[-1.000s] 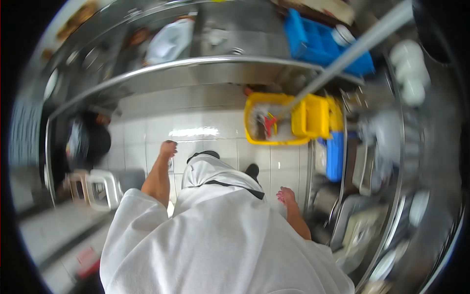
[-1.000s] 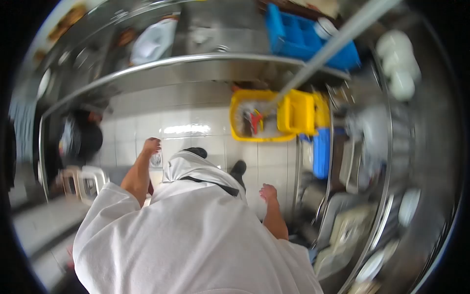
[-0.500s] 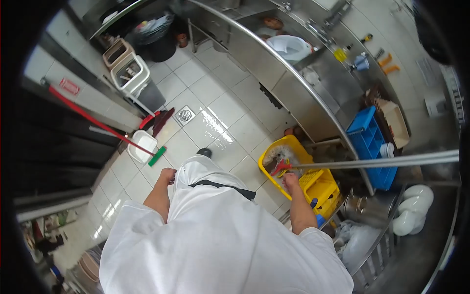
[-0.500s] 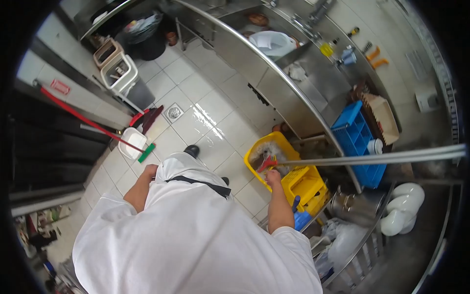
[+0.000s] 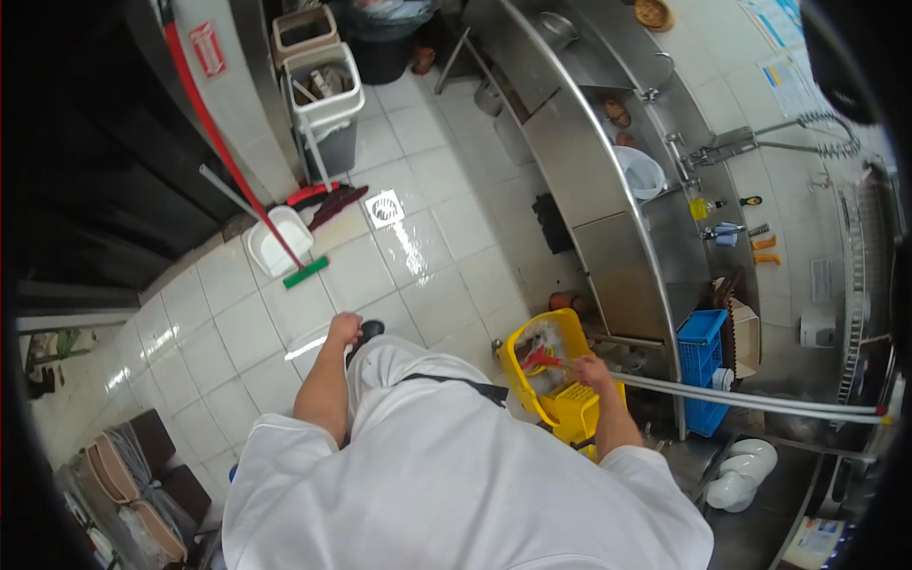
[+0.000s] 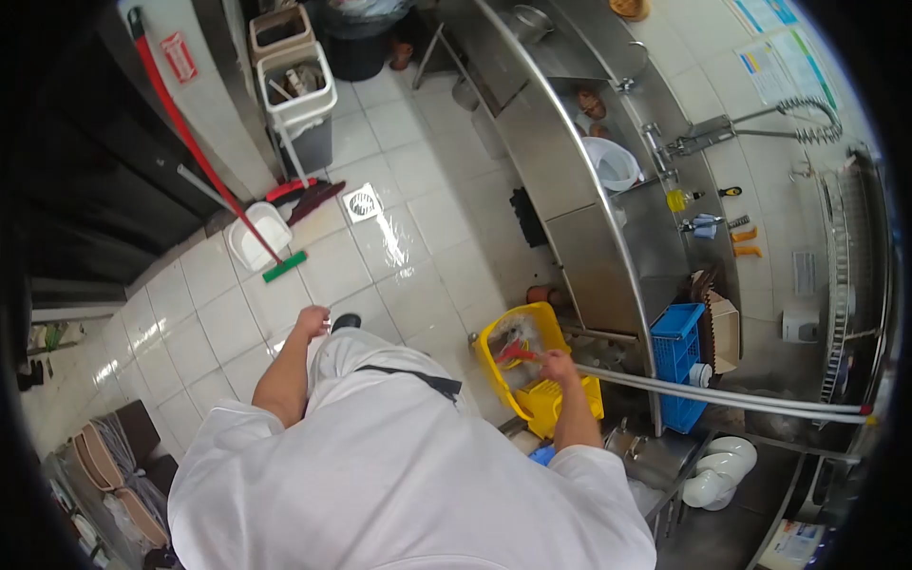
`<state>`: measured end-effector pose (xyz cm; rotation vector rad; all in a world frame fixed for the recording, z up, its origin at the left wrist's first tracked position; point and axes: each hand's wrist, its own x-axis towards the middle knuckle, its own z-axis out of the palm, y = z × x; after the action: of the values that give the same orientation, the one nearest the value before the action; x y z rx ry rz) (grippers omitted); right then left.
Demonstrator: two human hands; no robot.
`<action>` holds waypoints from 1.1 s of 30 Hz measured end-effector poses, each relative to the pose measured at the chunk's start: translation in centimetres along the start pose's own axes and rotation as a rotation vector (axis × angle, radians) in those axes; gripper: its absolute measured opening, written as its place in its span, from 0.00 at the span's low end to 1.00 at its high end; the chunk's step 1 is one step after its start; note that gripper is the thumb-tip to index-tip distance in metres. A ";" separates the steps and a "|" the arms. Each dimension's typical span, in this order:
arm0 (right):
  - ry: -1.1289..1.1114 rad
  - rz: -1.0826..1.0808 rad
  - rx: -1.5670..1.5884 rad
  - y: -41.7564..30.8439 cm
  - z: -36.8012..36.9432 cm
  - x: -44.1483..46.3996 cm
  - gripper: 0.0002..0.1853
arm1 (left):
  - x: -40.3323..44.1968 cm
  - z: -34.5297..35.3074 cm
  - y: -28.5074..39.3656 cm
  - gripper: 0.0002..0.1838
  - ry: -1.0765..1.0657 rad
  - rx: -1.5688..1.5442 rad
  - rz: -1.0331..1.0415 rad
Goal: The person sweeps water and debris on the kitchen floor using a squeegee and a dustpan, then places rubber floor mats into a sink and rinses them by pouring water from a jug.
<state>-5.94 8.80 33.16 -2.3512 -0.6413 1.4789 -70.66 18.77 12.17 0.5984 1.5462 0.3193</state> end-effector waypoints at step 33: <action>-0.338 -0.129 -0.928 0.6 3.7 3.9 0.28 | 0.5 3.4 17.6 0.13 0.031 0.104 -0.064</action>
<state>-7.68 10.29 28.26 -2.5580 -1.8607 1.7748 -64.20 32.92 21.07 0.6265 1.6153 0.2014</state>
